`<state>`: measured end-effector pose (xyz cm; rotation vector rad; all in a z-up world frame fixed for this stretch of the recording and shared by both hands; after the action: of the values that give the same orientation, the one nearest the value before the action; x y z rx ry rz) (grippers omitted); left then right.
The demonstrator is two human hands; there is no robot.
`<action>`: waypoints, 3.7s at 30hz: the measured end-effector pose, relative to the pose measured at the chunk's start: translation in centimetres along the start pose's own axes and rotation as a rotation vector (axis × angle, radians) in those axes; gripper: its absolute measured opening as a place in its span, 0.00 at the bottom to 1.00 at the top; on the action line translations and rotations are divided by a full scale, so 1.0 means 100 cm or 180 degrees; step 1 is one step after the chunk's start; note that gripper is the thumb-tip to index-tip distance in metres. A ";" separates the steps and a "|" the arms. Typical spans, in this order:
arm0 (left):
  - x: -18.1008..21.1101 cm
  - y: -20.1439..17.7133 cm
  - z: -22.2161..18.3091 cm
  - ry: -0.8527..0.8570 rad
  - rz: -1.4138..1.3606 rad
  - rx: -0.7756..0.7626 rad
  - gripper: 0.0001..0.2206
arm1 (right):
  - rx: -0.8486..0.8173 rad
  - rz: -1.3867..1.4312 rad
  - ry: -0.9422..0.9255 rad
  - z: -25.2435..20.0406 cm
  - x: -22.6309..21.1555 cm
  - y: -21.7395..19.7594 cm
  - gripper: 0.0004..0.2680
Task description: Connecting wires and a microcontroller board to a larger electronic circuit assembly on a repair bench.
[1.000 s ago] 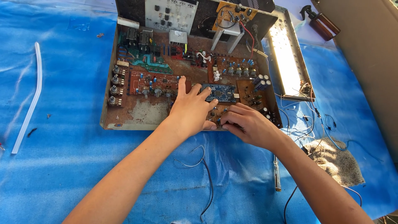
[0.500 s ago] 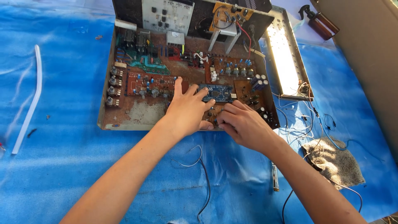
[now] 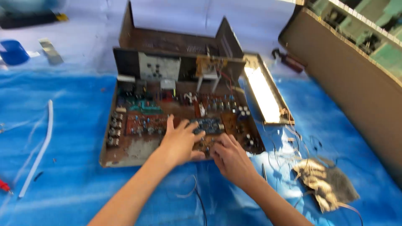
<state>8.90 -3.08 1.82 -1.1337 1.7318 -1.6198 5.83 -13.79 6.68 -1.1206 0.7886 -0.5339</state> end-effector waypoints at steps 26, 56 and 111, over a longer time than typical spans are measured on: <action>0.003 -0.014 -0.004 0.0038 0.0111 0.0379 0.31 | -0.1301 -0.0179 0.1046 0.019 0.013 0.016 0.02; -0.003 0.002 0.000 0.0087 0.0097 0.0688 0.32 | -0.1227 -0.0018 0.0966 0.017 0.018 0.022 0.04; -0.003 0.003 -0.001 0.0125 0.0170 0.0940 0.30 | -0.1384 -0.0320 0.1203 0.015 0.039 0.043 0.07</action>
<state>8.89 -2.78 1.51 -0.9128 1.4709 -1.8028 9.34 -14.23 1.93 -1.4874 1.2207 -0.6902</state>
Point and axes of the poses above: each hand's wrist, its own z-axis towards the middle knuckle, its own y-axis out of the palm, x = y × z, the point moved 10 cm from there along z, towards the middle knuckle, and after that the axes turned 15 degrees about y, right-handed, at the moved point
